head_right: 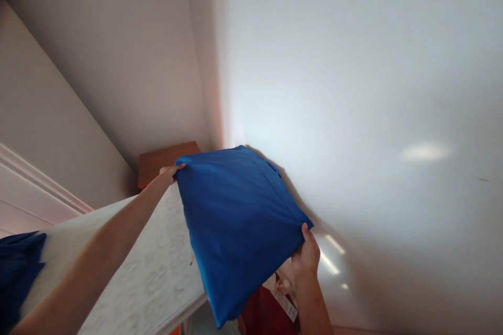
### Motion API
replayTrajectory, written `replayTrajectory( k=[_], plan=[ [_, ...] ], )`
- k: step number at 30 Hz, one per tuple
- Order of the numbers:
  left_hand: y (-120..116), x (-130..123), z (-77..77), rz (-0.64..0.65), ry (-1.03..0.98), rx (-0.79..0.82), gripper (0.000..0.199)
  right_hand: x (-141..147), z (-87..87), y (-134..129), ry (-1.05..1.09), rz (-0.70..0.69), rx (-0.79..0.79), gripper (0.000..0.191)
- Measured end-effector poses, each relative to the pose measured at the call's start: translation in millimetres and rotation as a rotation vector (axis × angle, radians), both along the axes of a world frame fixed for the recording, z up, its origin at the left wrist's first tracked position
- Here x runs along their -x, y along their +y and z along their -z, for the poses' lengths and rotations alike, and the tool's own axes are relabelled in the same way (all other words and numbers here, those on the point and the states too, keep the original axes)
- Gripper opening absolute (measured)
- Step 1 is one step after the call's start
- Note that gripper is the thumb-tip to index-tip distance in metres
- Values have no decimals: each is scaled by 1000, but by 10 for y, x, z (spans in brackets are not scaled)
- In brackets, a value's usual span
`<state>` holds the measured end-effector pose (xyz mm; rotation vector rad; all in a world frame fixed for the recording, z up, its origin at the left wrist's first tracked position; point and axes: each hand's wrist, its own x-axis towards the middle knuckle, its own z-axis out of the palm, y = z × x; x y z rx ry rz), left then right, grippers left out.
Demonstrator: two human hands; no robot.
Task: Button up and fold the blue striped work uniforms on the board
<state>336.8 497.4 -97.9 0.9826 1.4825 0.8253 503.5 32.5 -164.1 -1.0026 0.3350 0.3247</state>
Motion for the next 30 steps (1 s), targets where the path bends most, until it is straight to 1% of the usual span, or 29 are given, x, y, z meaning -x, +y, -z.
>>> replayTrajectory(
  k=[3, 5, 7, 9, 11, 13, 14, 15, 16, 17, 19, 20, 21, 22, 23, 24, 25, 26, 28, 30],
  plan=[
    [-4, -9, 27, 43, 87, -49, 41, -127, 46, 7, 5, 15, 57, 45],
    [-22, -15, 16, 83, 172, -104, 39, -185, 80, 10, 7, 29, 84, 47],
    [-52, -19, -22, 125, 280, -197, 41, -196, 91, -29, -8, 16, 126, 47],
    [-95, -31, -82, 169, 397, -336, 50, -153, 41, -122, -93, 38, 246, 47],
    [-155, -67, -136, 263, 492, -500, 59, -65, -103, -228, -304, 127, 475, 50],
    [-238, -138, -153, 439, 548, -650, 60, 48, -351, -260, -604, 195, 706, 49],
    [-290, -184, -141, 545, 566, -707, 60, 104, -508, -216, -755, 172, 771, 46],
    [-348, -233, -114, 646, 584, -748, 61, 155, -678, -121, -908, 97, 781, 42],
    [-411, -281, -75, 732, 605, -775, 63, 199, -852, 29, -1075, 0, 754, 37],
    [-475, -325, -30, 798, 630, -792, 66, 233, -1021, 236, -1250, -144, 742, 32],
    [-590, -387, 59, 871, 689, -813, 72, 280, -1300, 794, -1568, -383, 685, 28],
    [-632, -402, 93, 886, 717, -819, 73, 294, -1396, 1125, -1692, -504, 666, 29],
    [-659, -408, 116, 894, 742, -825, 73, 303, -1457, 1471, -1793, -614, 656, 31],
    [-672, -403, 127, 899, 765, -828, 72, 306, -1482, 1818, -1863, -715, 679, 34],
    [-672, -390, 130, 903, 784, -829, 69, 299, -1473, 2149, -1904, -813, 754, 37],
    [-661, -371, 126, 903, 801, -827, 67, 276, -1436, 2450, -1914, -922, 884, 42],
    [-643, -346, 121, 899, 818, -823, 66, 234, -1377, 2710, -1899, -1026, 1047, 47],
    [-623, -318, 117, 892, 834, -817, 66, 167, -1303, 2923, -1881, -1071, 1105, 50],
    [-589, -259, 125, 871, 861, -799, 70, -45, -1141, 3202, -1831, -1129, 1203, 52],
    [-573, -206, 156, 853, 875, -779, 75, -340, -995, 3312, -1771, -1185, 1284, 57]
  ],
)
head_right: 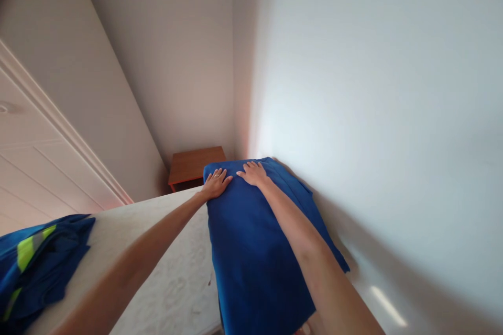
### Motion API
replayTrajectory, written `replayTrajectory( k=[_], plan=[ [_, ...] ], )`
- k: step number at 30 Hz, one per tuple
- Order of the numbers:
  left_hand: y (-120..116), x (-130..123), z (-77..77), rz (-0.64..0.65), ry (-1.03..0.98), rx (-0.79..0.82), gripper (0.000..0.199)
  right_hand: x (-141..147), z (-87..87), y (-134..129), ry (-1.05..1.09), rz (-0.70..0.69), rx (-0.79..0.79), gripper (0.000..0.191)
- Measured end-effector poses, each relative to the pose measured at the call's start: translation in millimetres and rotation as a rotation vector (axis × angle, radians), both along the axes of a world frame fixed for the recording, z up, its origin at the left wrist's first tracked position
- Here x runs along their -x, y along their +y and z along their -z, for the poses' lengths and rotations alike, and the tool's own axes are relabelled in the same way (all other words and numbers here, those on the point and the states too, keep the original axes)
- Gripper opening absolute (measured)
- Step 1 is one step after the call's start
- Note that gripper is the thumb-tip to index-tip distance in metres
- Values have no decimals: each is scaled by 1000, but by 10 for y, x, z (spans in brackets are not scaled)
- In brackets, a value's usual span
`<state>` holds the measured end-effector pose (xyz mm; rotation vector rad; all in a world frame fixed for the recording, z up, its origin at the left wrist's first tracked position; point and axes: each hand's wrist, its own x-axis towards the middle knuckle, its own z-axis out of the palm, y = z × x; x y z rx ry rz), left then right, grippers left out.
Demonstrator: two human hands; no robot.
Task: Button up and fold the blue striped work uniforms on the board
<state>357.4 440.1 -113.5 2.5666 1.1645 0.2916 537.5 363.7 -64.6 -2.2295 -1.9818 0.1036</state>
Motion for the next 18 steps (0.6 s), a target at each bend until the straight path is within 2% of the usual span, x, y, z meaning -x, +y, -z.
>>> replayTrajectory(
  k=[5, 9, 14, 16, 18],
  plan=[
    [-20, 68, 92, -37, -16, 11, 80, -749, 176, -69, -19, 65, 124, 67],
    [-23, 102, 111, -57, -42, 38, 79, -1072, 193, -151, -23, 90, 184, 68],
    [-131, 242, 43, -102, -68, 78, 79, -1121, 153, -164, -23, 128, 203, 69],
    [-298, 335, -43, -137, -100, 61, 81, -1034, 108, -168, -28, 141, 171, 69],
    [-544, 435, -157, -114, -175, 12, 80, -879, 57, -208, -34, 116, 103, 68]
  ],
)
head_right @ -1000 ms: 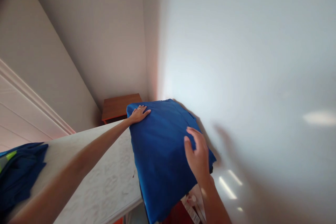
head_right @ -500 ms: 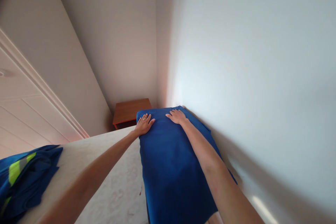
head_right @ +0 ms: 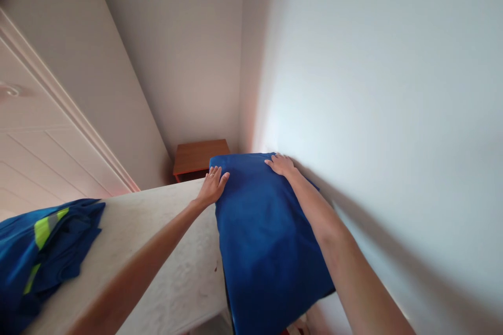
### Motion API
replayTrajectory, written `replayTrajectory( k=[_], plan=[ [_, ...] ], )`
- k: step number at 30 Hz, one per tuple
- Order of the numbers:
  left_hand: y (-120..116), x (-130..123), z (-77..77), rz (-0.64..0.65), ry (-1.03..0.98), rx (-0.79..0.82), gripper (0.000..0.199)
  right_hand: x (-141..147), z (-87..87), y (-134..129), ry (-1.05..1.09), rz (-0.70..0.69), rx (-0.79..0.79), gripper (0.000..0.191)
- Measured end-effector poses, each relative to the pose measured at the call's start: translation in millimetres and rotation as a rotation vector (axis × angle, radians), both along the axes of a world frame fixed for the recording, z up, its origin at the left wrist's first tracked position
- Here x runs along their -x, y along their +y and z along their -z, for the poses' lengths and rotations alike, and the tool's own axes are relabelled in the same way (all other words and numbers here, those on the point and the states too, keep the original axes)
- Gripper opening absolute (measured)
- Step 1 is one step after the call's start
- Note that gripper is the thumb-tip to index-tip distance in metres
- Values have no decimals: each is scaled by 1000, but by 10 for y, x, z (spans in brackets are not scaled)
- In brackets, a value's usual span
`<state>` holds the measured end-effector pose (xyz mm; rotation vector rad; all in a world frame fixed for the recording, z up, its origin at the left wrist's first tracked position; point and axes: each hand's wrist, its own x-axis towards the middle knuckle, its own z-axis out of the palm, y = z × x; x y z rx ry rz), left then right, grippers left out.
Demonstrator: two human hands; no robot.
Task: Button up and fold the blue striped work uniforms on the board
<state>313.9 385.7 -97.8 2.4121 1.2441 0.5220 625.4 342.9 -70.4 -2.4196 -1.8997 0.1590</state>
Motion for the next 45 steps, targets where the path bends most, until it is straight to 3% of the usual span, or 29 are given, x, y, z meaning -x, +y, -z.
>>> replayTrajectory(
  k=[4, 6, 8, 12, 15, 20, 24, 30, 36, 39, 42, 45],
  plan=[
    [-568, 153, -147, 309, -114, -217, 65, 374, -49, -268, 20, -159, -127, 66],
    [-794, 186, -101, 438, -81, -320, 61, 473, -31, -474, 37, -216, -140, 65],
    [-946, 192, 14, 481, -20, -376, 65, 464, -1, -674, 49, -217, -127, 63],
    [-1081, 212, 247, 461, 42, -386, 70, 277, 13, -901, 55, -116, -104, 61],
    [-1151, 291, 323, 433, 45, -362, 72, 256, -50, -928, 40, -71, -106, 61],
    [-1301, 437, 353, 387, 23, -306, 71, 677, -138, -1067, -7, -128, -171, 64],
    [-1381, 430, 330, 343, 44, -277, 74, 1028, -26, -1309, -60, -313, -204, 67],
    [-1452, 379, 367, 294, 50, -356, 76, 1076, 203, -1453, -115, -294, -275, 66],
    [-1464, 463, 530, 270, -35, -326, 70, 1088, 261, -1485, -117, -280, -333, 61],
    [-1506, 533, 478, 270, -22, -247, 71, 1125, 209, -1493, -111, -253, -295, 60],
    [-1639, 561, 298, 198, 97, -150, 70, 1204, 144, -1524, -92, -211, -223, 63],
    [-1846, 510, 121, 208, 118, -220, 67, 1321, 131, -1654, -67, -203, -193, 68]
  ],
)
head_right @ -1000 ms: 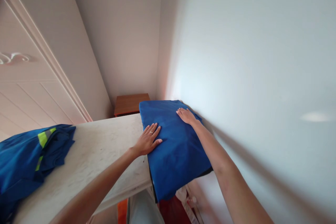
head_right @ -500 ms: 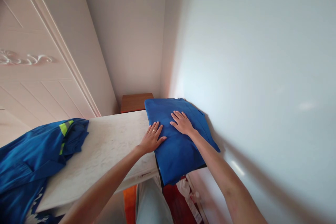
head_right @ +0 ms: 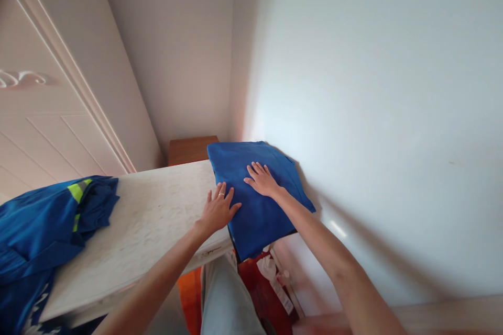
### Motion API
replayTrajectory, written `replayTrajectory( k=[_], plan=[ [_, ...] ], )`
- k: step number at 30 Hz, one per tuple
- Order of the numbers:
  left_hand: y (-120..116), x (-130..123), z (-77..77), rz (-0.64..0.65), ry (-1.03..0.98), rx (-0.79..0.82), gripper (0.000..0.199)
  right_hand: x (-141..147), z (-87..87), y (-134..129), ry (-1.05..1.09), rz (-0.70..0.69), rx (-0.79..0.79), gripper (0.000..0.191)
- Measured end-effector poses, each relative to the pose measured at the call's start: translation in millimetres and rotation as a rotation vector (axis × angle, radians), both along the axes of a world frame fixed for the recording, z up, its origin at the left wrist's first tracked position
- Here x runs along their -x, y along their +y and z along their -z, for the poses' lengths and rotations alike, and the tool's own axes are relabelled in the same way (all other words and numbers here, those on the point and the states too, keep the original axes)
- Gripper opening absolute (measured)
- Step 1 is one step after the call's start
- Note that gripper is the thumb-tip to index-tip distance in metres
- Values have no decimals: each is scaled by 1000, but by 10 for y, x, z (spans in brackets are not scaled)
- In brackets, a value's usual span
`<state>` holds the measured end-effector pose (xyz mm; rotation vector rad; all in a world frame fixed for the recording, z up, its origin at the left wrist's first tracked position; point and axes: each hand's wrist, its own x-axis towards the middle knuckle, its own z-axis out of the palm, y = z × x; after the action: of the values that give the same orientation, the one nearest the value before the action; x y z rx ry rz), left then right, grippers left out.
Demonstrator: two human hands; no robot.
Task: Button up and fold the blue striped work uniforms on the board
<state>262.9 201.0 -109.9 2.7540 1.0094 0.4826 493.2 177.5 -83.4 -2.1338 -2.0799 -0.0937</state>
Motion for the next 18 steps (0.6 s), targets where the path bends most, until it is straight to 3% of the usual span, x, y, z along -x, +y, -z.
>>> replayTrajectory(
  k=[3, 6, 10, 18],
  plan=[
    [-214, -90, -40, 217, -107, -140, 67, 83, 53, -252, -7, -74, -39, 61],
    [-365, -147, 60, 356, -126, -163, 65, 57, 160, -573, -9, -66, -62, 57],
    [-434, -130, 205, 322, -120, -155, 62, -81, 386, -1030, 45, 67, -111, 60],
    [-506, 40, 267, 286, -135, -154, 66, -150, 905, -1784, 190, 246, -232, 66]
  ],
)
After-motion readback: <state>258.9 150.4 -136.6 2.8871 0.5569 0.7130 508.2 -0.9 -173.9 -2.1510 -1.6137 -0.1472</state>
